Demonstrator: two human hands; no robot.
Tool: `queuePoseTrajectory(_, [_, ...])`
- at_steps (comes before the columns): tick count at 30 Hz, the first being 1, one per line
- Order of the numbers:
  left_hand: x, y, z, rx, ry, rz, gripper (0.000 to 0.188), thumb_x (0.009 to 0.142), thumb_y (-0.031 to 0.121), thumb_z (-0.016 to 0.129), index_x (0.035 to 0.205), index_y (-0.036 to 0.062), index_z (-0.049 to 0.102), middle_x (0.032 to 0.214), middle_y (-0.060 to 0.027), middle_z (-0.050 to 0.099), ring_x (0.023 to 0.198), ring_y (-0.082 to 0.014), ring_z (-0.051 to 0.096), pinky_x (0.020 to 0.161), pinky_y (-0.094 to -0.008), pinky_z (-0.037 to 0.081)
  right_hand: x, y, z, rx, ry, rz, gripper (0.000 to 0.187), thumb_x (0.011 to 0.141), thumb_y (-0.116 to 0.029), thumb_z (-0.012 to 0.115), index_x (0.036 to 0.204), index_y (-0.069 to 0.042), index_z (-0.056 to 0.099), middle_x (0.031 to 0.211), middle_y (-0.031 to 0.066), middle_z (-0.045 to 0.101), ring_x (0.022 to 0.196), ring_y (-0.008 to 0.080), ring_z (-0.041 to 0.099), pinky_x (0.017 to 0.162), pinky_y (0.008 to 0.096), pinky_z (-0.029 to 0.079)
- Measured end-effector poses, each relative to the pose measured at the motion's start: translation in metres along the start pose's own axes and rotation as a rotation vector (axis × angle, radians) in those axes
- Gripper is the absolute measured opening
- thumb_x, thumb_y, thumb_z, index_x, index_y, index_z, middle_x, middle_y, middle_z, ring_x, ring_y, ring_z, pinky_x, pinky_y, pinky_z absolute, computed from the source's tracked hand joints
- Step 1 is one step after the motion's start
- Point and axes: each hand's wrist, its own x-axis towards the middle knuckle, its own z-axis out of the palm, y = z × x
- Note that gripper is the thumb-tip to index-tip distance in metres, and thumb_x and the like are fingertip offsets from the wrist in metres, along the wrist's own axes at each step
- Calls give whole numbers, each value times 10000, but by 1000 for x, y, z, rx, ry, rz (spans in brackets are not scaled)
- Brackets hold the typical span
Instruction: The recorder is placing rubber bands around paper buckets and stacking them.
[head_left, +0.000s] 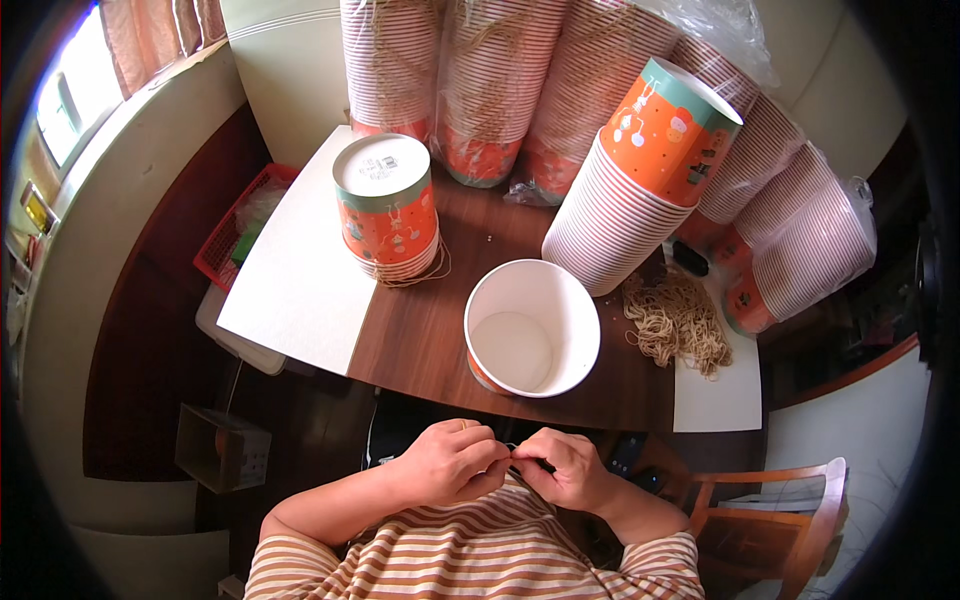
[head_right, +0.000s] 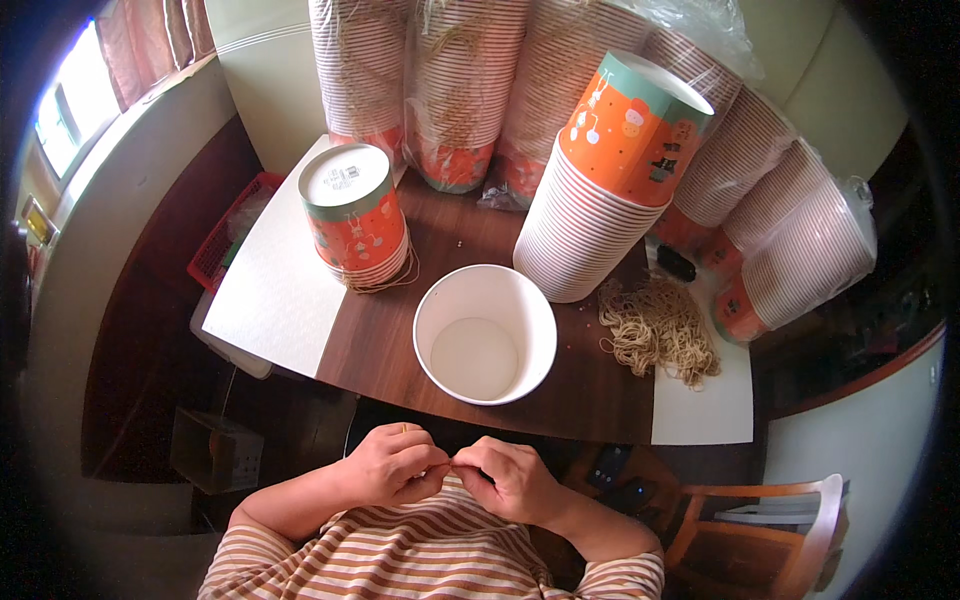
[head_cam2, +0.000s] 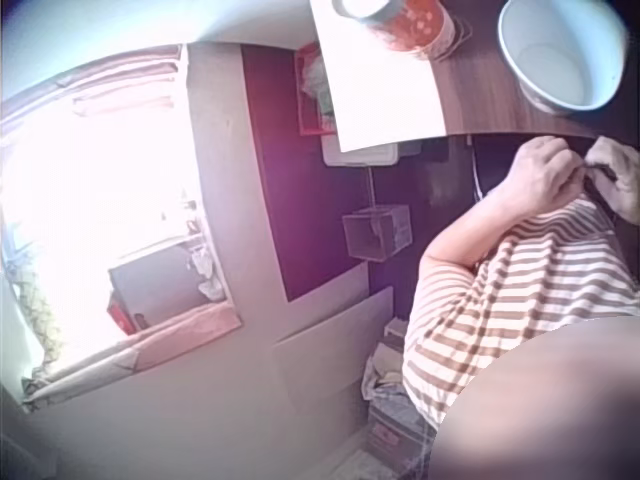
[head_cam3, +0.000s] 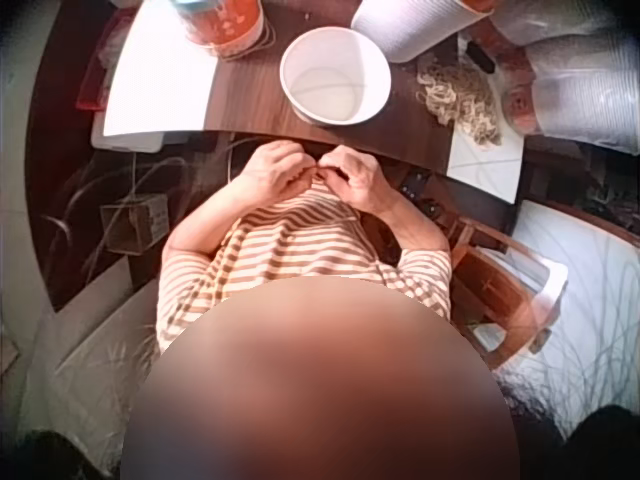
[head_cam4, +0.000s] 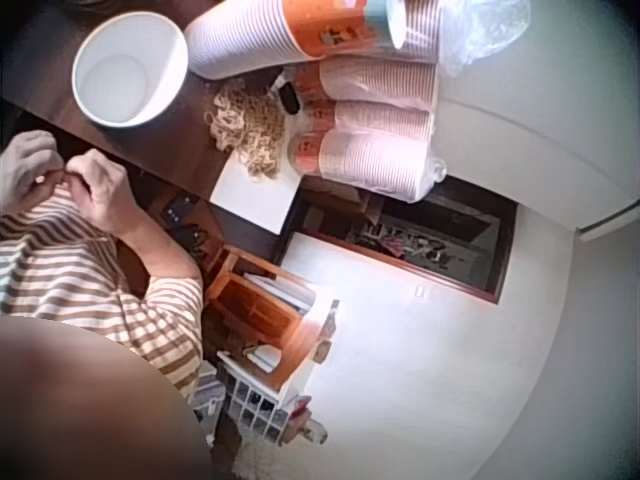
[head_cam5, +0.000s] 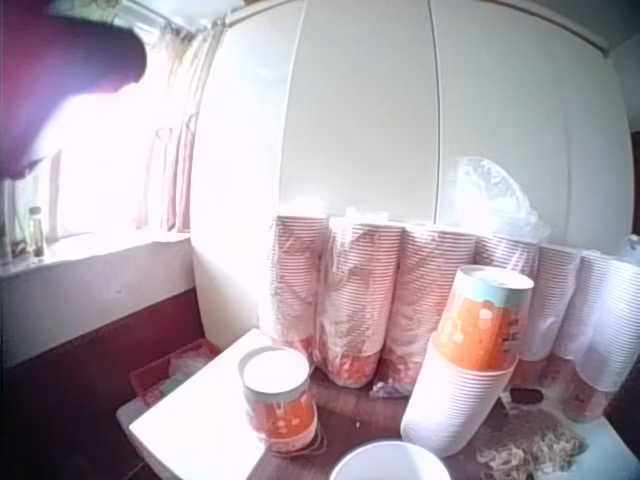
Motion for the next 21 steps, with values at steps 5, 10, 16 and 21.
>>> queuePoseTrajectory(5, [0, 1, 0, 10, -12, -2, 145, 695, 31, 693, 803, 23, 595, 643, -53, 519, 555, -209, 534, 521, -312, 447, 2, 0, -3, -116, 15, -86, 228, 725, 35, 669, 920, -30, 571, 779, 89, 582, 669, 237, 613, 563, 316, 499])
queuePoseTrajectory(10, [2, 1, -3, 36, -13, 28, 142, 700, 36, 696, 801, 30, 596, 647, -45, 509, 554, -201, 515, 528, -306, 441, 9, -4, -8, -161, 25, -125, 216, 706, 38, 672, 887, -34, 580, 777, 85, 580, 675, 239, 611, 576, 321, 505])
queuePoseTrajectory(16, [10, 2, -10, 173, -19, 132, 171, 702, 90, 727, 819, 38, 613, 671, -30, 507, 571, -174, 501, 526, -289, 425, 15, -8, -14, -107, 12, -86, 198, 689, 57, 667, 848, -35, 592, 765, 83, 580, 668, 232, 604, 575, 313, 496])
queuePoseTrajectory(21, [11, -2, -17, 248, -42, 229, 218, 688, 93, 735, 870, 26, 637, 704, -19, 508, 585, -152, 495, 526, -280, 420, 24, -15, -22, -55, -24, -11, 173, 693, 58, 669, 824, -32, 600, 749, 82, 580, 655, 221, 596, 561, 304, 477])
